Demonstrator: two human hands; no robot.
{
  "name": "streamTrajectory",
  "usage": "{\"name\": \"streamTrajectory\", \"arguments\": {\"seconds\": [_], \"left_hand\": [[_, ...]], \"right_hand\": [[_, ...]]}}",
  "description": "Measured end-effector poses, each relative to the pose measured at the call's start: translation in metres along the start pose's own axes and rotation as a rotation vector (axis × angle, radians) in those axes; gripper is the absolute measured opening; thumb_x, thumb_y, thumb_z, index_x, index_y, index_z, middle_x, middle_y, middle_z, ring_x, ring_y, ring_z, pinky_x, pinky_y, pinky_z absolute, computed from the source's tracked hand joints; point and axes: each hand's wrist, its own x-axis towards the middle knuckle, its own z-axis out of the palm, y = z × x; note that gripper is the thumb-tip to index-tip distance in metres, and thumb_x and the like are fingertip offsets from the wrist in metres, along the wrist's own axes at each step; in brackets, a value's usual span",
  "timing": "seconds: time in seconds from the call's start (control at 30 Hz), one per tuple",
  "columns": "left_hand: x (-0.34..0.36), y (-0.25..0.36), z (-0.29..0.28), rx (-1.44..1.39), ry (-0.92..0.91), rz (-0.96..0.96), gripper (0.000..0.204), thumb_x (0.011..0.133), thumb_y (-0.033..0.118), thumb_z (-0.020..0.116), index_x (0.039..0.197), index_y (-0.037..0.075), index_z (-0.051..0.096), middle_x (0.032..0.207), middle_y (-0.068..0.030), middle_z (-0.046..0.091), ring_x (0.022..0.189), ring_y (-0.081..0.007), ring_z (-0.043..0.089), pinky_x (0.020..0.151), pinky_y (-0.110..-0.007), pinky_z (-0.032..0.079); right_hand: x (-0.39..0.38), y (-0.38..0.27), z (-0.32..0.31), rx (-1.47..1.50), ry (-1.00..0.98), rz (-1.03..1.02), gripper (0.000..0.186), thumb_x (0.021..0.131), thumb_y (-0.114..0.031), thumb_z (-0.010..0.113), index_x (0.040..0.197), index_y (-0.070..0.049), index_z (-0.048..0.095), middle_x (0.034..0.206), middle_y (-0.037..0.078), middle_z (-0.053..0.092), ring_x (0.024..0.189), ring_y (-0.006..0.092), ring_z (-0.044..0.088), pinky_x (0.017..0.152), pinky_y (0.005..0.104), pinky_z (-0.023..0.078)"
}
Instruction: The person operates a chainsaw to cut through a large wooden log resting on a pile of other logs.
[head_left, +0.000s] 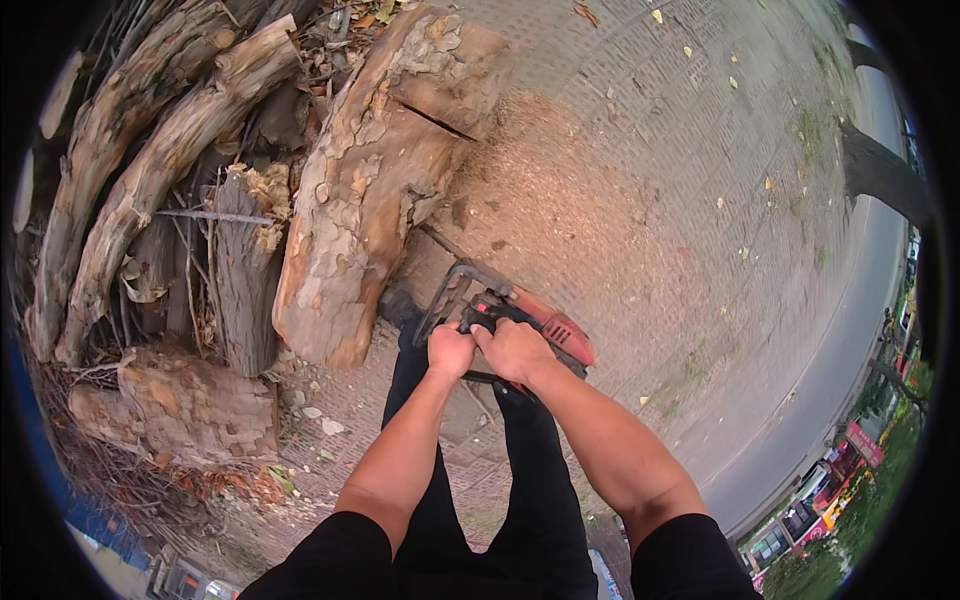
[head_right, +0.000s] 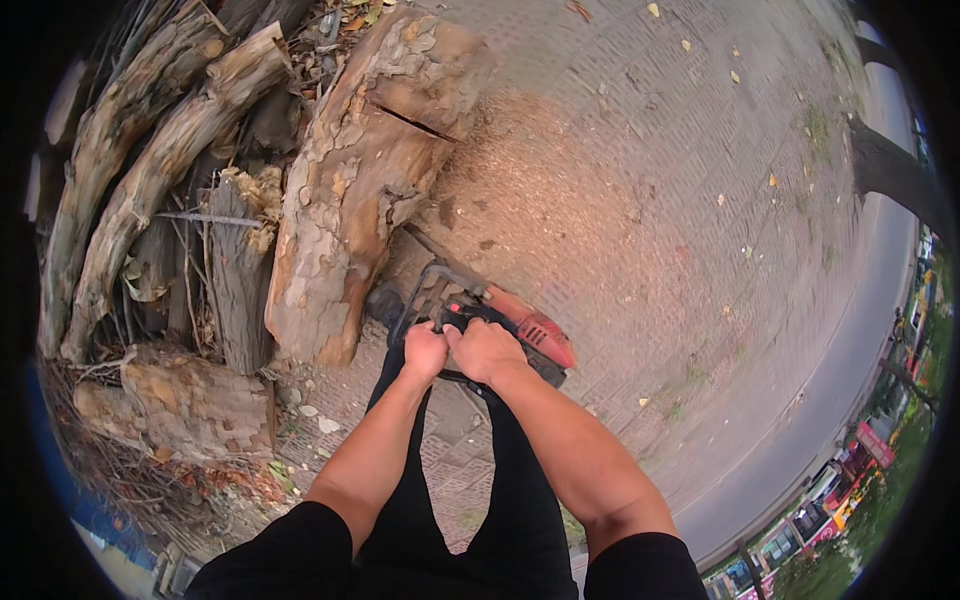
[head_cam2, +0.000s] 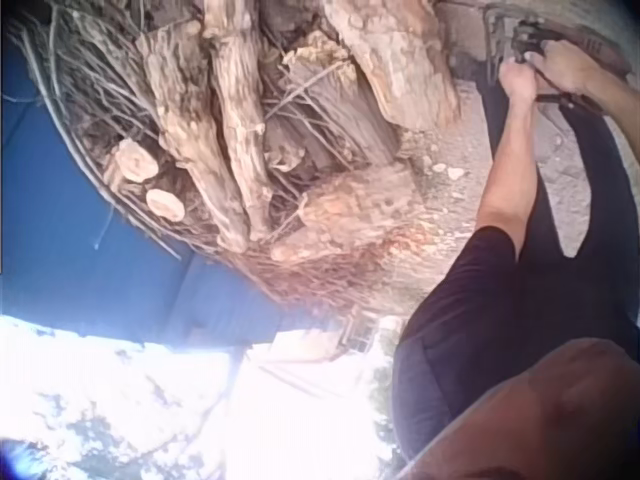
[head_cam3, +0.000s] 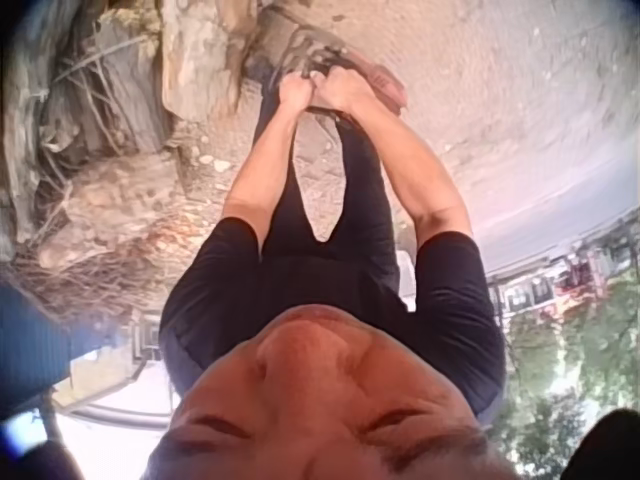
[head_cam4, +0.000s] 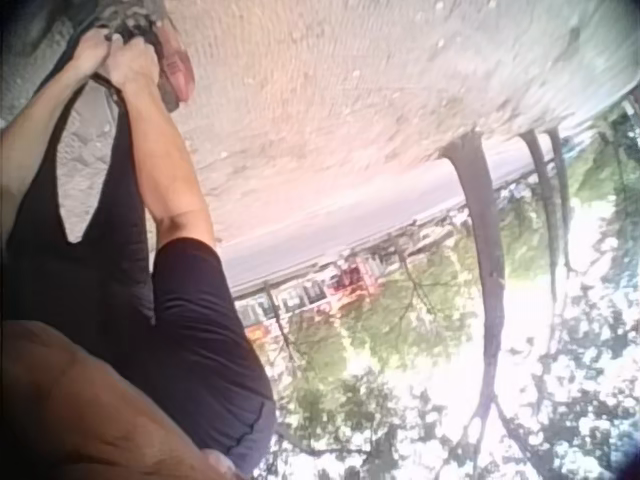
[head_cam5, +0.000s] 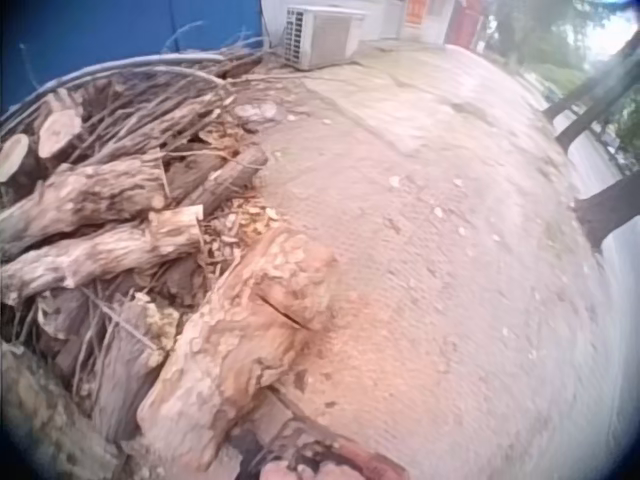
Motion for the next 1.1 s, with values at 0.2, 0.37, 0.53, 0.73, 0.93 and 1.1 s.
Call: {"name": "streamTrajectory", "arguments": {"seconds": [0.2, 0.37, 0.53, 0.73, 0.93, 1.1], "left_hand": [[0.009, -0.014, 0.010, -0.019, 0.025, 0.009, 0.027, 0.081, 0.028, 0.074, 0.082, 0.002, 0.075, 0.075, -0.0198, 0.073, 0.073, -0.0326, 0.071, 0.071, -0.043, 0.054], [0.013, -0.015, 0.017, -0.014, 0.057, 0.034, 0.027, 0.080, 0.027, 0.074, 0.084, 0.000, 0.074, 0.074, -0.0204, 0.072, 0.072, -0.0313, 0.071, 0.070, -0.042, 0.054], [0.013, -0.008, 0.014, -0.069, 0.069, 0.070, 0.018, 0.080, 0.019, 0.073, 0.081, 0.000, 0.071, 0.068, -0.0121, 0.069, 0.065, -0.0197, 0.064, 0.063, -0.038, 0.050], [0.014, -0.015, 0.017, -0.234, 0.012, 0.067, 0.007, 0.084, 0.007, 0.067, 0.080, 0.001, 0.069, 0.069, -0.0008, 0.063, 0.063, -0.0097, 0.052, 0.056, -0.032, 0.042], [0.018, 0.002, 0.025, -0.433, 0.053, 0.035, 0.011, 0.088, 0.007, 0.064, 0.079, 0.001, 0.068, 0.070, -0.0008, 0.063, 0.065, -0.0098, 0.052, 0.057, -0.032, 0.042], [0.019, -0.001, 0.018, -0.460, 0.008, 0.004, 0.012, 0.088, 0.000, 0.060, 0.078, 0.005, 0.065, 0.069, 0.0011, 0.059, 0.063, -0.0079, 0.049, 0.054, -0.030, 0.036]], "right_hand": [[0.000, 0.002, -0.005, -0.012, -0.017, 0.002, 0.070, 0.105, -0.056, 0.043, 0.127, 0.008, 0.063, 0.124, 0.035, 0.067, 0.121, 0.0471, 0.064, 0.106, 0.0524, 0.050], [0.003, 0.005, -0.011, -0.022, -0.022, 0.005, 0.068, 0.106, -0.054, 0.044, 0.131, 0.005, 0.062, 0.130, 0.032, 0.066, 0.124, 0.0454, 0.064, 0.107, 0.0524, 0.050], [0.005, 0.003, -0.013, -0.013, -0.033, -0.023, 0.067, 0.106, -0.054, 0.043, 0.131, 0.006, 0.062, 0.130, 0.030, 0.066, 0.124, 0.0446, 0.064, 0.107, 0.0524, 0.050], [0.001, 0.010, -0.014, 0.001, -0.026, -0.060, 0.066, 0.107, -0.051, 0.043, 0.130, 0.008, 0.062, 0.128, 0.032, 0.067, 0.124, 0.0442, 0.064, 0.107, 0.0507, 0.050], [0.016, 0.010, -0.016, -0.015, -0.015, -0.107, 0.061, 0.107, -0.048, 0.044, 0.126, 0.005, 0.068, 0.131, 0.027, 0.068, 0.122, 0.0418, 0.066, 0.106, 0.0492, 0.052], [0.017, 0.012, -0.014, -0.005, -0.023, -0.132, 0.058, 0.107, -0.046, 0.046, 0.126, 0.004, 0.069, 0.130, 0.025, 0.069, 0.122, 0.0410, 0.067, 0.105, 0.0489, 0.053]]}}
